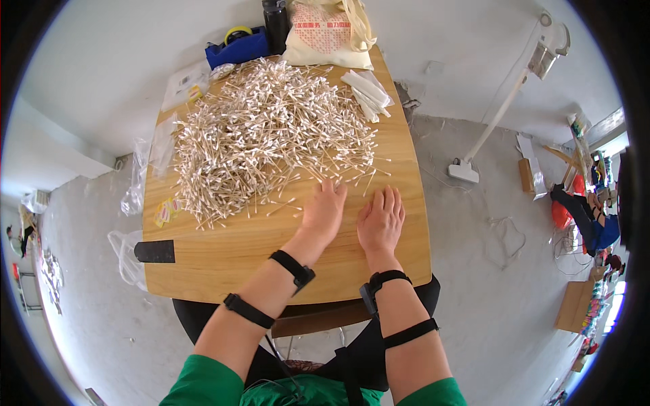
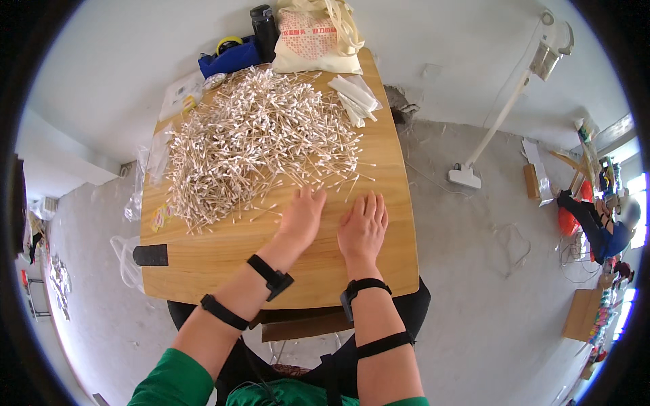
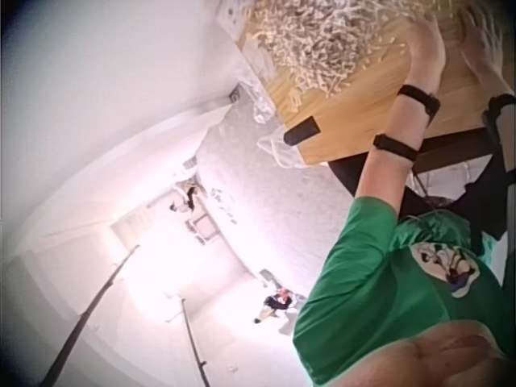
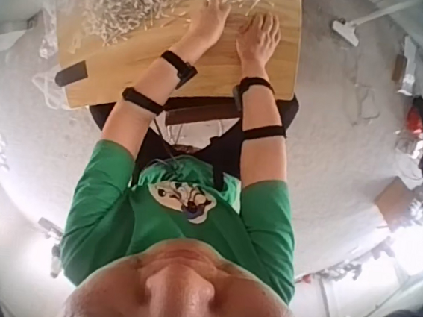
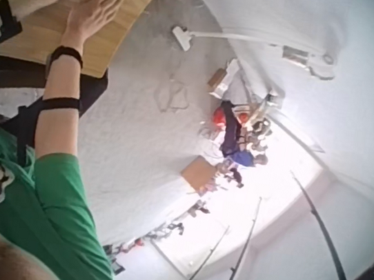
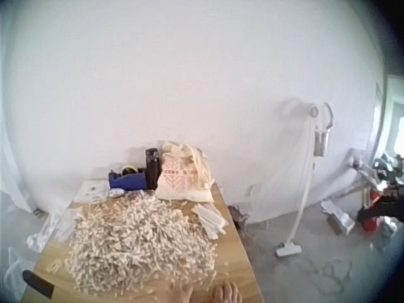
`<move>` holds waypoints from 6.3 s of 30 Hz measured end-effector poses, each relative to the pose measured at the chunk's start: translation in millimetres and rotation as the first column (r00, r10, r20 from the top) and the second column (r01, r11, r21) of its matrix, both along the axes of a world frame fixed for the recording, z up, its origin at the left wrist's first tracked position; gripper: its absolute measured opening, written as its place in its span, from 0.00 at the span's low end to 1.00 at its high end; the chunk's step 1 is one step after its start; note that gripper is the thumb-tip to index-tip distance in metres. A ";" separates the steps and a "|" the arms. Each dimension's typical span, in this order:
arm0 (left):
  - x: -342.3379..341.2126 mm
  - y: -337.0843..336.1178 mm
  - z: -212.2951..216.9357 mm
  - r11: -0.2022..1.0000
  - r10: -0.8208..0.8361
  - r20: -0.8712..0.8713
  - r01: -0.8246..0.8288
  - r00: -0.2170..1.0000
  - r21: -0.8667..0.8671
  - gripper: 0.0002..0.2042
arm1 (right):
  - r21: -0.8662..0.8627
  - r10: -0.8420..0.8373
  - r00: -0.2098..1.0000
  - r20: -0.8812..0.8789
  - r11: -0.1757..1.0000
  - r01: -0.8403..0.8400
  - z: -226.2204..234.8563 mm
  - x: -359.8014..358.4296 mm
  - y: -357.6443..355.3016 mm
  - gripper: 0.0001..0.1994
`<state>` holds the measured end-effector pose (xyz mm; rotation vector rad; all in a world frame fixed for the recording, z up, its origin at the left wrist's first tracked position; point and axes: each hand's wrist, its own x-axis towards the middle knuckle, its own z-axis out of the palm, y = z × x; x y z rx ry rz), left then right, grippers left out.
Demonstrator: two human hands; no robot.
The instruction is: The person gathers cotton swabs by hand, wipes the table with a cloth, and then sorts through the pile to place individual swabs into a box.
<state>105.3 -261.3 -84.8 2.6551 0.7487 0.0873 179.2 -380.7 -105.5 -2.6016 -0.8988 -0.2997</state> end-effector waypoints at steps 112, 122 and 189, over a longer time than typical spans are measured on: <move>-204.1 168.8 -19.2 0.940 0.013 0.259 -0.100 0.966 0.326 0.18 | -0.244 0.581 0.813 0.043 0.795 -0.556 11.4 -63.3 133.9 0.22; -200.4 169.3 -18.9 0.932 0.014 0.311 -0.124 0.950 0.339 0.17 | -0.115 0.738 0.674 0.012 0.671 -0.733 11.2 -95.3 137.5 0.24; 15.2 142.5 6.6 0.534 -0.646 -0.139 0.575 0.750 0.620 0.23 | 0.077 0.318 0.945 -0.083 0.947 -0.312 20.2 46.1 -5.1 0.19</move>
